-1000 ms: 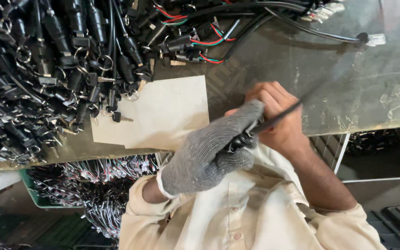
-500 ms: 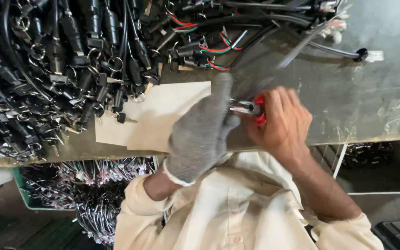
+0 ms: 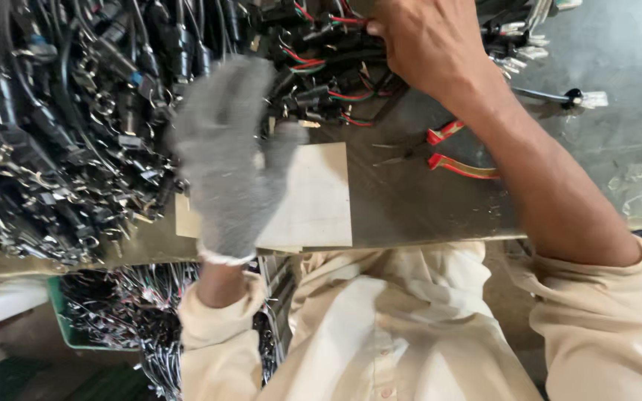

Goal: The person works at a workbench covered with black cable assemblies, using pliers to grip and pull the outer jacket off the end of a cable and to press a connector onto the exposed wires. They handle one cable at a time, setting finished pieces aside and picking up the next cable.

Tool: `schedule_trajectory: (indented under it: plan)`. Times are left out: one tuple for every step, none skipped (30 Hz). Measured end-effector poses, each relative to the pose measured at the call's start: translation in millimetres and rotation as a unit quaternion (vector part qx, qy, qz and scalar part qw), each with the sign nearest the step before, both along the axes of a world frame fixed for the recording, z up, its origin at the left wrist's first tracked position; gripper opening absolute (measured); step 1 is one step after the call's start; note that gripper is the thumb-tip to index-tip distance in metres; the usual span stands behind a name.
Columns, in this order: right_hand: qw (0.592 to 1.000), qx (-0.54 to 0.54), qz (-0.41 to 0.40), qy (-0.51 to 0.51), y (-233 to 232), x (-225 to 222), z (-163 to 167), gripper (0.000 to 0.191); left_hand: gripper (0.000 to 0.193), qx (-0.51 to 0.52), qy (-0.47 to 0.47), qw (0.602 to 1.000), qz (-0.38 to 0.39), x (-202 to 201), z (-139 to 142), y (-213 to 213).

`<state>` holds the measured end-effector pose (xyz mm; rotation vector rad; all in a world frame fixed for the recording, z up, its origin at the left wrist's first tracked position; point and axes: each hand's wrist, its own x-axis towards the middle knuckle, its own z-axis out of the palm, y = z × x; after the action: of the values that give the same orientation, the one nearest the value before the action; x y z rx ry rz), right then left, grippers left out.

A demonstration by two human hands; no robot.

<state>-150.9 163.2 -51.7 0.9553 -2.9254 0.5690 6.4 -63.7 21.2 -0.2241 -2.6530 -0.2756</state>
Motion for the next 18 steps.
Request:
schedule_trajectory:
  plan:
    - [0.998,-0.021,0.011,0.05,2,-2,-4,0.015,0.058,0.021,-0.04,0.999,-0.015,-2,-6,4]
    - [0.994,-0.038,0.028,0.1,9,0,-6,0.011,0.058,0.065,-0.076,0.995,-0.024,-4,-12,8]
    - [0.987,-0.054,0.048,0.146,18,7,-5,0.011,0.056,0.084,-0.067,0.994,-0.034,-6,-16,10]
    - [0.983,-0.083,0.064,0.153,28,16,0,0.022,0.054,0.105,-0.062,0.991,-0.047,-7,-19,12]
    - [0.983,-0.086,0.066,0.151,38,30,7,0.025,0.055,0.141,-0.061,0.986,-0.059,-8,-21,13]
    - [0.983,-0.088,0.068,0.149,48,45,18,0.028,0.056,0.177,-0.059,0.98,-0.072,-9,-22,16]
    - [0.98,-0.083,0.075,0.165,54,58,29,0.024,0.06,0.228,-0.054,0.969,-0.084,-8,-22,20]
    - [0.977,-0.078,0.082,0.182,59,72,43,0.022,0.061,0.322,-0.073,0.935,-0.13,-8,-23,26]
    - [0.966,-0.092,0.11,0.215,60,84,55,0.022,0.062,0.413,-0.091,0.89,-0.172,-7,-23,33]
    - [0.953,-0.107,0.136,0.247,58,94,65,0.022,0.058,0.434,-0.158,0.861,-0.214,-6,-24,42]
    - [0.955,-0.132,0.1,0.244,55,102,74,0.021,0.055,0.45,-0.227,0.827,-0.249,-5,-25,50]
    - [0.955,-0.157,0.066,0.242,52,108,79,0.021,0.05,0.358,-0.317,0.841,-0.255,-1,-27,59]
    - [0.954,-0.181,0.034,0.236,50,114,83,0.021,0.043,0.422,-0.331,0.808,-0.245,3,-31,71]
    - [0.941,-0.296,-0.06,0.154,42,124,79,0.02,0.036,0.483,-0.343,0.77,-0.236,9,-35,78]
    - [0.899,-0.403,-0.153,0.07,34,135,72,0.022,0.039,0.489,-0.344,0.764,-0.242,16,-39,82]
    - [0.876,-0.453,-0.165,-0.023,34,140,64,0.024,0.042,0.495,-0.344,0.758,-0.248,22,-45,84]
    - [0.839,-0.499,-0.186,-0.111,33,146,55,0.033,0.045,0.502,-0.344,0.752,-0.251,29,-50,84]
    - [0.835,-0.494,-0.129,-0.205,36,152,46,0.047,0.051,0.486,-0.334,0.763,-0.262,36,-56,87]
